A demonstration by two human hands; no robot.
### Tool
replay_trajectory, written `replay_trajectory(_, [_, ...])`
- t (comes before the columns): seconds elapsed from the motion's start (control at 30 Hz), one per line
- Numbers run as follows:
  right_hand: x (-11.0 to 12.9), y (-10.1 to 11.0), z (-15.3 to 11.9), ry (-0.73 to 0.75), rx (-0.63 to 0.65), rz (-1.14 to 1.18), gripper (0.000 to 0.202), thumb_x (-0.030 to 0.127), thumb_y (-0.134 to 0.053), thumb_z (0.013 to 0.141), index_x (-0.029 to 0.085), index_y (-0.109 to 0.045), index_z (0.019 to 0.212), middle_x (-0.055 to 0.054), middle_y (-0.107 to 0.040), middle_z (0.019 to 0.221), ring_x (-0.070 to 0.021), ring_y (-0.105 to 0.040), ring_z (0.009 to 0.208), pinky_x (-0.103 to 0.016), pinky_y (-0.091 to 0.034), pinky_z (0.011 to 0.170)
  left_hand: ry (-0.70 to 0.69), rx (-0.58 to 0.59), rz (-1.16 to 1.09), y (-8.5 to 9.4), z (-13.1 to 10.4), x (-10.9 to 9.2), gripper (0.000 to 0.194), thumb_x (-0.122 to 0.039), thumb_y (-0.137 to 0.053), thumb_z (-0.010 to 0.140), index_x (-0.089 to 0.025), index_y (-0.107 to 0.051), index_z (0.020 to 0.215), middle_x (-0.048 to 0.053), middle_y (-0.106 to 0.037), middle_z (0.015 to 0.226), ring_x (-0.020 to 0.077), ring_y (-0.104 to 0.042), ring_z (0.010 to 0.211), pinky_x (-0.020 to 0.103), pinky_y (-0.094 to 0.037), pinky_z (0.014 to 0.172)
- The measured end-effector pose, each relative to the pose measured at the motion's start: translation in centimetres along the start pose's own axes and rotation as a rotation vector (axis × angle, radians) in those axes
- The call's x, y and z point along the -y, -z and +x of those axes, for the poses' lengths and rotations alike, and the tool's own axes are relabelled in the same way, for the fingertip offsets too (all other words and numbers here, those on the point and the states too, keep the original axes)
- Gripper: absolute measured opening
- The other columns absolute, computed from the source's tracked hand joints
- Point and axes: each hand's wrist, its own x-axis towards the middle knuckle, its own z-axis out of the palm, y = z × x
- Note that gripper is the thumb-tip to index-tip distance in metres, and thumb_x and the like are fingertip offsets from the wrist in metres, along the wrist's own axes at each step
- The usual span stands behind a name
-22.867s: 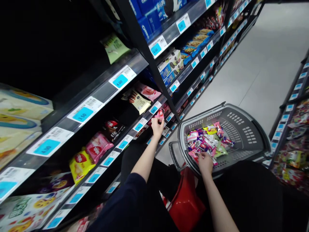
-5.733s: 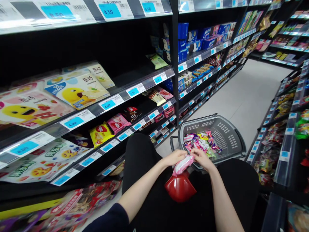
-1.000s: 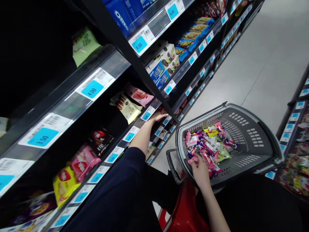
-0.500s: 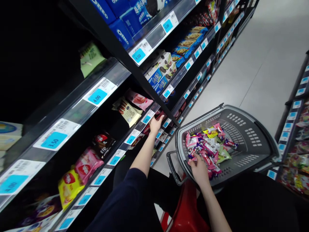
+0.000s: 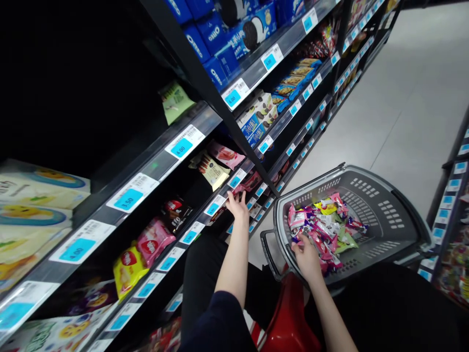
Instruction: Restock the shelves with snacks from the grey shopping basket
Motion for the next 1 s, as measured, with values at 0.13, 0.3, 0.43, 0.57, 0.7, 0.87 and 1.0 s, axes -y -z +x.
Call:
replay_trajectory(0.13, [-0.1, 0.2, 0.0, 0.012, -0.039, 0.017, 0.041, 0.031, -0.046, 0.077, 0.01, -0.058, 0.11, -0.013, -0.066, 0.092, -0.0252, -0.062, 0.084, -0.035, -0.045, 0.08, 0.093, -0.092, -0.238, 1.8, -1.9, -0.2, 0.025, -0.033, -0.056, 0.081, -0.024, -0.04, 0.098, 0.0, -0.054, 0.087, 0.0102, -0.057, 0.07, 0.026, -0.051, 0.062])
replay_trajectory(0.3, [0.4, -0.1, -0.5, 0.044, 0.043, 0.245, 0.033, 0.036, -0.055, 0.072, 0.016, -0.062, 0.098, -0.01, -0.065, 0.091, -0.0247, -0.062, 0.08, -0.039, -0.048, 0.078, 0.29, 0.178, -0.238, 3.5, -8.0, -1.0, 0.044, -0.023, -0.064, 0.071, -0.031, -0.034, 0.102, -0.001, -0.055, 0.097, 0.0143, -0.062, 0.077, 0.03, -0.051, 0.065])
replay_trajectory(0.43, [1.9, -0.9, -2.0, -0.008, 0.288, 0.703, 0.052, 0.044, -0.065, 0.066, 0.02, -0.053, 0.111, -0.005, -0.061, 0.089, -0.0217, -0.064, 0.072, -0.038, -0.054, 0.065, 0.423, 0.432, -0.225, 4.7, -14.1, -3.6, 0.069, -0.015, -0.065, 0.066, -0.037, -0.025, 0.119, 0.001, -0.055, 0.106, 0.0164, -0.062, 0.085, 0.03, -0.05, 0.07])
replay_trajectory(0.57, [3.5, -1.0, -4.0, 0.07, 0.369, 0.915, 0.056, 0.036, -0.073, 0.062, 0.021, -0.052, 0.112, -0.002, -0.059, 0.089, -0.0177, -0.064, 0.064, -0.034, -0.056, 0.061, 0.423, 0.586, -0.254, 6.2, -17.6, -6.4, 0.079, -0.01, -0.063, 0.063, -0.035, -0.024, 0.127, 0.002, -0.055, 0.105, 0.0141, -0.06, 0.083, 0.029, -0.049, 0.074])
replay_trajectory(0.7, [3.8, 0.5, -5.2, 0.112, 0.323, 0.916, 0.047, 0.034, -0.073, 0.063, 0.021, -0.057, 0.104, -0.002, -0.061, 0.083, -0.0157, -0.061, 0.058, -0.031, -0.056, 0.055, 0.416, 0.722, -0.17, 8.5, -18.0, -8.1, 0.056, -0.014, -0.067, 0.063, -0.026, -0.041, 0.111, 0.003, -0.054, 0.105, 0.013, -0.058, 0.079, 0.027, -0.051, 0.07])
replay_trajectory(0.87, [3.5, 3.4, -6.4, 0.142, 0.426, 0.871, 0.045, 0.034, -0.074, 0.062, 0.022, -0.06, 0.103, -0.005, -0.063, 0.094, -0.0229, -0.062, 0.08, -0.034, -0.057, 0.058, 0.356, 0.879, 0.009, 11.5, -17.2, -9.4, 0.047, -0.027, -0.073, 0.063, -0.021, -0.043, 0.098, 0.002, -0.053, 0.093, 0.0179, -0.059, 0.079, 0.033, -0.056, 0.06])
replay_trajectory(1.0, [3.1, 4.4, -7.6, 0.247, 0.342, 0.728, 0.047, 0.037, -0.071, 0.064, 0.022, -0.061, 0.108, -0.007, -0.061, 0.098, -0.0199, -0.06, 0.071, -0.028, -0.053, 0.047, 0.322, 1.021, 0.118, 12.7, -17.6, -9.1, 0.057, -0.027, -0.073, 0.063, -0.021, -0.046, 0.112, 0.004, -0.052, 0.099, 0.0183, -0.059, 0.078, 0.033, -0.057, 0.054])
